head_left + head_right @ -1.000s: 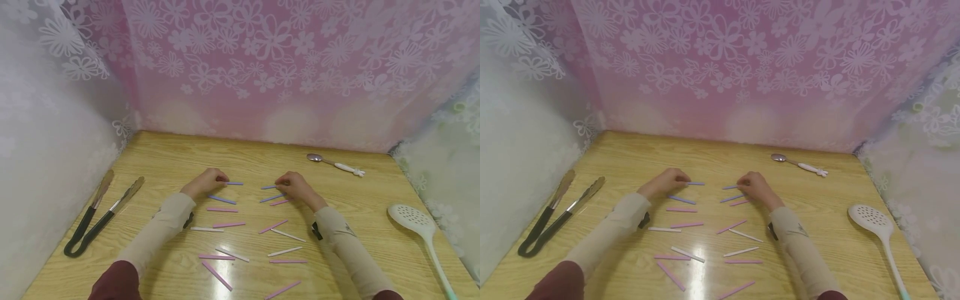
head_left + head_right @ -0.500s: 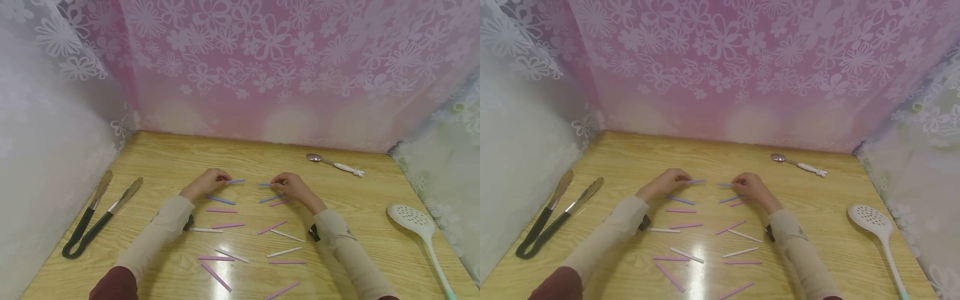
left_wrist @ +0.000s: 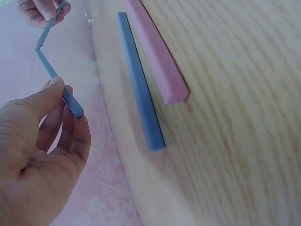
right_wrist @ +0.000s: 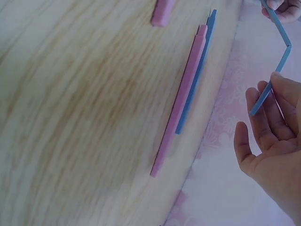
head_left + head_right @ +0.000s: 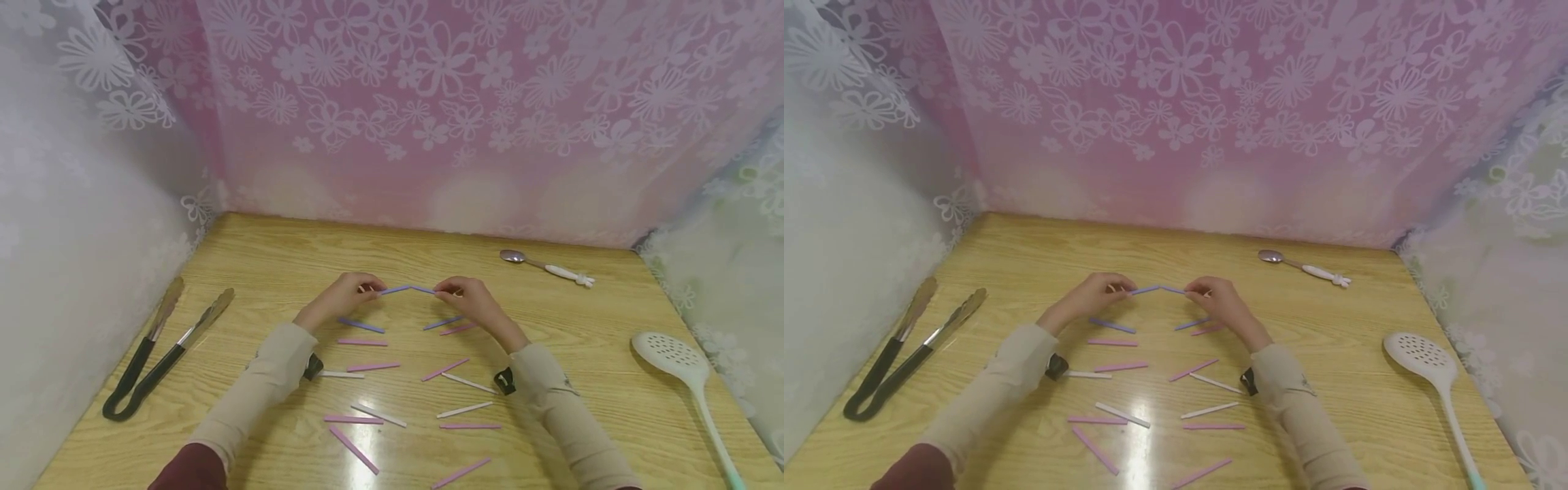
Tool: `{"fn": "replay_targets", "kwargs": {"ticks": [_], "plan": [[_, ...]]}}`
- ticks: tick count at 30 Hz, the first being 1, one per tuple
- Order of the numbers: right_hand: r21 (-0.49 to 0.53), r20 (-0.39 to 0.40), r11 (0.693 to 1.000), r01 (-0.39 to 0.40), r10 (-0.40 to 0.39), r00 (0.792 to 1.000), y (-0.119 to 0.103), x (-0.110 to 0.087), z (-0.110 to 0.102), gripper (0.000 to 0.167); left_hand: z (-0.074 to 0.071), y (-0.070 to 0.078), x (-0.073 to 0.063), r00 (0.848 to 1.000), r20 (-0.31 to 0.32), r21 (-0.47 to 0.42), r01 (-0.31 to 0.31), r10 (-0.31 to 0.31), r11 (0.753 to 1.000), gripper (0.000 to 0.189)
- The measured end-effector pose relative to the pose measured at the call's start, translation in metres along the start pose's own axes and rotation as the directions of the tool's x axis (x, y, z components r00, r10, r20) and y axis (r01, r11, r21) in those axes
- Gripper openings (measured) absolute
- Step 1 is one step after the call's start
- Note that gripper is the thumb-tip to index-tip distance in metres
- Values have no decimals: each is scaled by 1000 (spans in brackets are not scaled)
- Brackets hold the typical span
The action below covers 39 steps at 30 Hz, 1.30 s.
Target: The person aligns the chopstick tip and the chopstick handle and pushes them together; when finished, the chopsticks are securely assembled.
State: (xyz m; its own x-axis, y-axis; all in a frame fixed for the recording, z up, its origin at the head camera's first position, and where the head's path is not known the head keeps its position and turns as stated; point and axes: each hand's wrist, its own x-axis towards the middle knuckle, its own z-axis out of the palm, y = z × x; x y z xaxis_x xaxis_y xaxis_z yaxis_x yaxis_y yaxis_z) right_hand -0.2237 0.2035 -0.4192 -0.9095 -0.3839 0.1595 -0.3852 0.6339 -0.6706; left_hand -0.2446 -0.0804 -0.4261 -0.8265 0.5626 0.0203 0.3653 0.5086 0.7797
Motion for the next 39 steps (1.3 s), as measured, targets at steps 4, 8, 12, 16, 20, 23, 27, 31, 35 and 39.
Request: {"fn": "replay_targets", "kwargs": {"ticks": [4,8,12,16,20,23,27,31,35,39], "plan": [[-12,6,1000,4,-4,1000,-2,0,0,16,0,1,-2,1000,-1,3,-15,15,1000,22],[-28,17,999,19,-18,1000,-3,0,-1,16,0,2,-3,999,1,31,-39,39,999,22],[-26,41,999,19,-18,999,-4,0,-1,18,0,2,-4,998,-4,50,-67,67,997,22],[2,57,1000,22,-22,998,-5,0,1,20,1,3,-4,998,-3,46,-58,58,997,23],[23,55,999,34,-35,998,-7,-1,3,21,2,6,-4,999,5,50,-51,51,997,25],[24,53,999,40,-41,998,-8,-2,4,20,3,7,-5,998,3,53,-69,69,996,27],[47,46,997,53,-55,997,-11,-3,4,19,4,9,-6,996,0,24,-87,87,996,29],[75,22,993,95,-97,995,-12,-5,5,19,5,11,-9,995,-12,1,-95,95,995,30],[80,-6,988,130,-130,991,-15,-6,6,17,5,15,-11,995,-41,-15,-87,86,996,30],[93,-34,983,158,-155,987,-18,-6,6,16,6,18,-13,994,-65,-26,-88,86,996,31]]}}
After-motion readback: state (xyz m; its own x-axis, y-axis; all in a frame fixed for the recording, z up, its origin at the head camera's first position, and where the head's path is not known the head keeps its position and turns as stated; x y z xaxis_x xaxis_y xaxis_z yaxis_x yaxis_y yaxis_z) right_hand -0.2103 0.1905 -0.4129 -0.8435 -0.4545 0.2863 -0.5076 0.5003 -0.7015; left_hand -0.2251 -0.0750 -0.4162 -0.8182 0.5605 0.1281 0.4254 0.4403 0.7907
